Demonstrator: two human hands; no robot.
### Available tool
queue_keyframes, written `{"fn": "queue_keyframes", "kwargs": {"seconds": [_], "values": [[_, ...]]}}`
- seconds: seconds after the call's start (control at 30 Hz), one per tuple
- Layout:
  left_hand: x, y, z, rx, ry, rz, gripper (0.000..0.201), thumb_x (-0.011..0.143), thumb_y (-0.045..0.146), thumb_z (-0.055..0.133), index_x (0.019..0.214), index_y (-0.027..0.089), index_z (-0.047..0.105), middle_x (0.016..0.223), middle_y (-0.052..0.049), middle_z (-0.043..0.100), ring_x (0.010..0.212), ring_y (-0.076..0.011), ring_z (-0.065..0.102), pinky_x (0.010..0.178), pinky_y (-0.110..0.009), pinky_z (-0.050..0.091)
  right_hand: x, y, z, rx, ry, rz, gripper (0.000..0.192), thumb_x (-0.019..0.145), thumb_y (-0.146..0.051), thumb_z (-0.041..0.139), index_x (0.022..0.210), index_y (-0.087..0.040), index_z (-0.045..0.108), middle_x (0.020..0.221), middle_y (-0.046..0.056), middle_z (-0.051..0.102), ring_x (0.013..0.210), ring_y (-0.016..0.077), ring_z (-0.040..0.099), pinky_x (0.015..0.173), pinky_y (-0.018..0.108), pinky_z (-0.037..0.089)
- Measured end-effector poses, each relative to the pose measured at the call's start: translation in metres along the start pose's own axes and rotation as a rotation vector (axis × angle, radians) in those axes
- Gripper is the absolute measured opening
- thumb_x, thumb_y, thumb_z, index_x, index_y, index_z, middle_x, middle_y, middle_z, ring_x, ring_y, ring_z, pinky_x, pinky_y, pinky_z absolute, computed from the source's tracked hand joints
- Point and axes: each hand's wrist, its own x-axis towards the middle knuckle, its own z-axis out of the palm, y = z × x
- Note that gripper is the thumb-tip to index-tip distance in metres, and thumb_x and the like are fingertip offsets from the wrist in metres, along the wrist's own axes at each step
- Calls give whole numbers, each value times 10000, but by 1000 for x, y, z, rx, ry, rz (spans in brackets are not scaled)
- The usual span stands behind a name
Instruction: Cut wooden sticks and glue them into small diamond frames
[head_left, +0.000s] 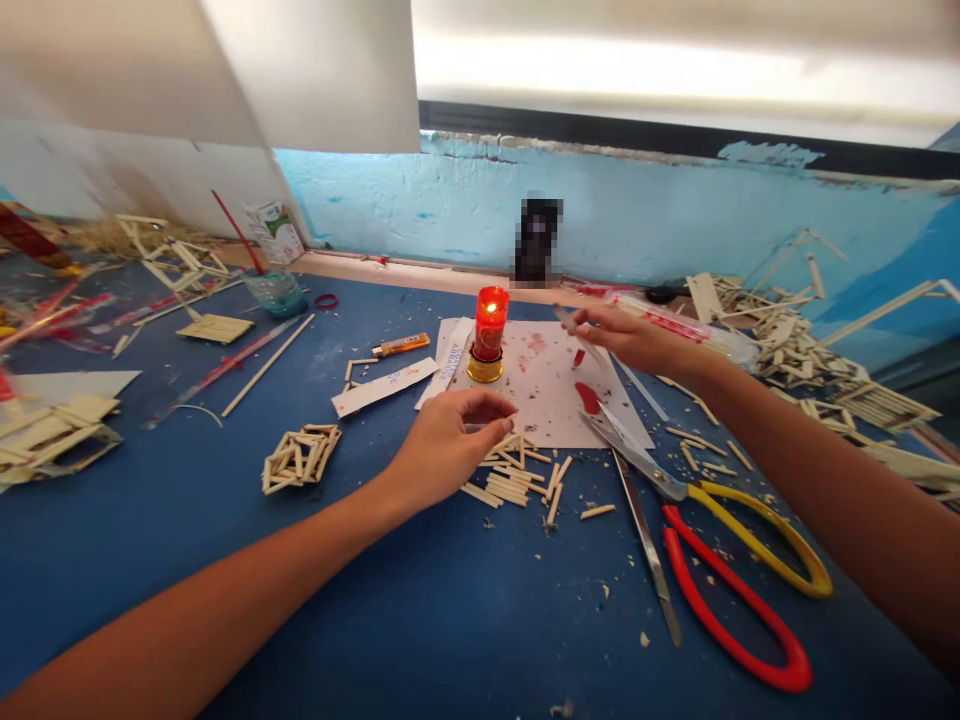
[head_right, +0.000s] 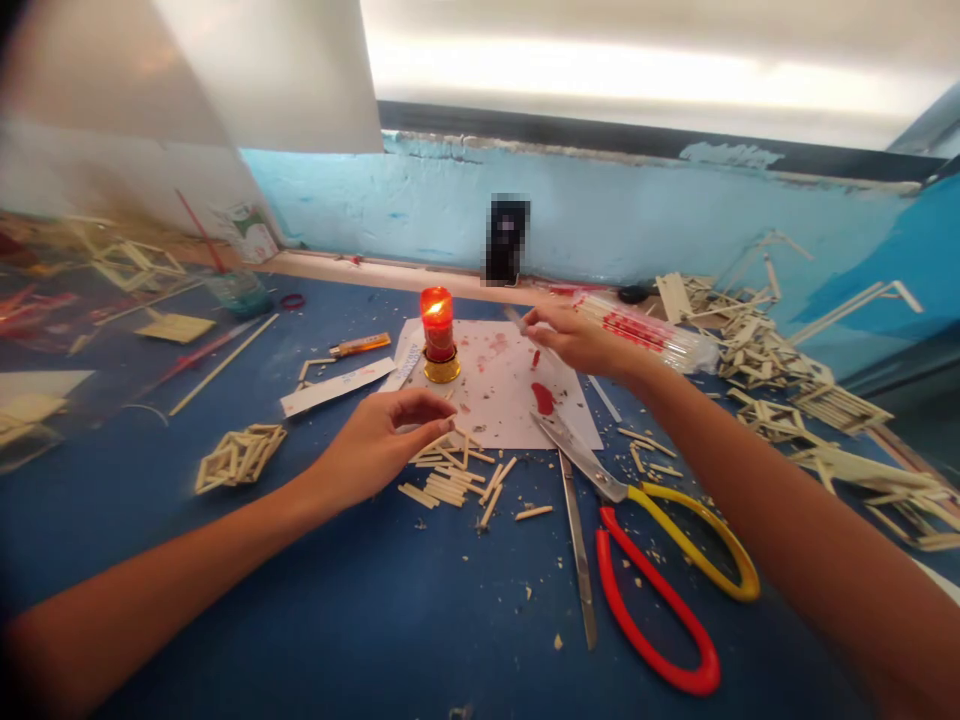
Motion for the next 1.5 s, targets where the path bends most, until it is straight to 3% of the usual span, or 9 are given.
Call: {"fn": "queue_keyframes", "kwargs": {"seconds": [0.2,0.27,0.37,0.5,0.7,0.93,1.5], "values": [[-6,5,-1,-98,-1,8,182,879,316,744,975,163,762,947,-81,779,826,-191,714,763,-330,577,0,-32,-15,85,259,-61,308,1122,-358,370,1284,-195,575,950,51,728,728,157,675,699,320,551],[-8,5,0,-141,-10,9,186,882,319,746,979,162,762,934,-76,768,798,-176,701,707,-300,569,4,-52,-23,7,315,-96,261,1098,-334,415,1239,-216,600,923,45,729,674,150,621,680,321,492],[-9,3,2,-207,-21,6,186,885,308,749,991,155,755,928,-66,752,771,-155,682,666,-272,558,13,-78,-37,-173,358,-173,222,1045,-318,536,1184,-227,682,1067,75,751,784,181,624,778,364,449],[-9,0,3,-276,-24,-7,182,879,277,756,1006,147,747,854,-35,723,696,-122,648,676,-268,552,27,-101,-52,-408,276,-328,225,1034,-240,554,1134,-217,754,1109,92,771,1039,257,616,937,419,373],[-11,2,4,-334,-24,-29,177,856,276,774,965,145,725,842,-31,713,708,-131,661,721,-292,557,39,-115,-57,-597,196,-448,246,1028,-167,531,1109,-202,761,1046,94,769,1026,263,593,930,422,352],[-15,5,2,-320,-49,-38,194,867,321,766,959,155,733,854,-31,699,651,-119,594,579,-253,494,39,-119,-58,-652,208,-487,247,1047,-194,524,1055,-240,766,1055,54,780,1041,247,605,960,410,360],[-17,2,1,-263,-57,-14,213,876,348,763,984,165,756,919,-59,745,760,-160,649,714,-299,513,39,-123,-58,-709,163,-491,239,1041,-192,532,1073,-236,765,1040,52,783,1022,250,601,947,414,361]]}}
